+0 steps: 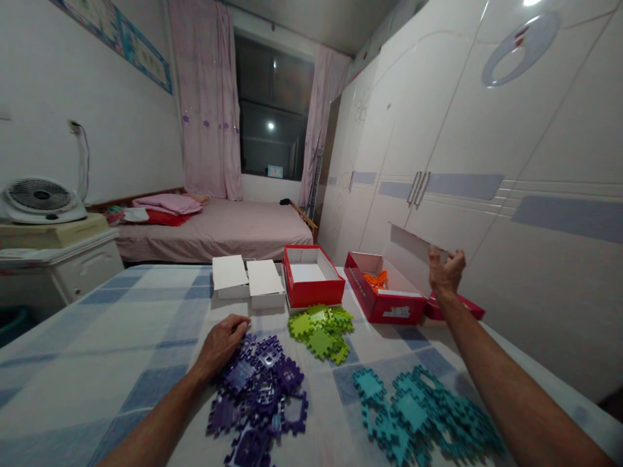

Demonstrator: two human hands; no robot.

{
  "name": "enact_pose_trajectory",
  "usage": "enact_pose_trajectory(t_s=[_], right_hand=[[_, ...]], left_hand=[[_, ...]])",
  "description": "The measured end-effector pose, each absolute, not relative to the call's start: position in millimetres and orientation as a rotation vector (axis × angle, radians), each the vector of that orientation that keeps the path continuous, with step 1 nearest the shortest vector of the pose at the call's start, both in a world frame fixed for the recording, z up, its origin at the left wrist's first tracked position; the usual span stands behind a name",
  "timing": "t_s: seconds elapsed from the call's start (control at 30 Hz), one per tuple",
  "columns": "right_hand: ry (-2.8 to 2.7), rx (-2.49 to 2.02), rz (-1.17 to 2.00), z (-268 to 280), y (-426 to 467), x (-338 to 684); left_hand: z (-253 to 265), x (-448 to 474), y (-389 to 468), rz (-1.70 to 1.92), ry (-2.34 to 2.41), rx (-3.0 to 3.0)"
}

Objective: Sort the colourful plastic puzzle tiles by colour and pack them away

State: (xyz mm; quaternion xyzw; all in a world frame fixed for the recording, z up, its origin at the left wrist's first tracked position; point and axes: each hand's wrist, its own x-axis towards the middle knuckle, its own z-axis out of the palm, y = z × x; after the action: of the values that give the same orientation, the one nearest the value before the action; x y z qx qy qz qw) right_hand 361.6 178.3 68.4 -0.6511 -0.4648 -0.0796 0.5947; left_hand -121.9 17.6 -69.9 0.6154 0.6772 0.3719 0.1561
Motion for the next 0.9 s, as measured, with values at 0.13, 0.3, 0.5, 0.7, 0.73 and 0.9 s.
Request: enact_pose_trajectory(t_s=[0.13, 0.3, 0.5, 0.7, 0.73, 0.9], right_hand=[[-1.075, -1.634, -0.191, 69.5, 174.9, 333.5], [-1.248, -1.594, -0.21, 53.1, 168.1, 310.8], [-1.586, -1.554, -0.3, 23.4, 152.7, 295.9], [-1.886, -1.547, -0.371, -7.4, 138.0, 290.4], [-1.918, -1.563, -0.394, -8.9, 136.3, 288.7], [-1.937, -1.762, -0.482, 2.4, 131.3, 274.6]], left_hand=[[-67.5, -120.4, 16.4, 1.072, 1.938, 1.757], [-64.2, -118.3, 14.7, 1.079, 1.922, 1.753], [-65.2, -119.3, 15.3, 1.092, 1.915, 1.755], [-65.2, -119.5, 15.4, 1.063, 1.922, 1.746], [-64.7, -119.3, 15.1, 1.061, 1.925, 1.747], [-62.6, -118.2, 13.5, 1.061, 1.931, 1.737]])
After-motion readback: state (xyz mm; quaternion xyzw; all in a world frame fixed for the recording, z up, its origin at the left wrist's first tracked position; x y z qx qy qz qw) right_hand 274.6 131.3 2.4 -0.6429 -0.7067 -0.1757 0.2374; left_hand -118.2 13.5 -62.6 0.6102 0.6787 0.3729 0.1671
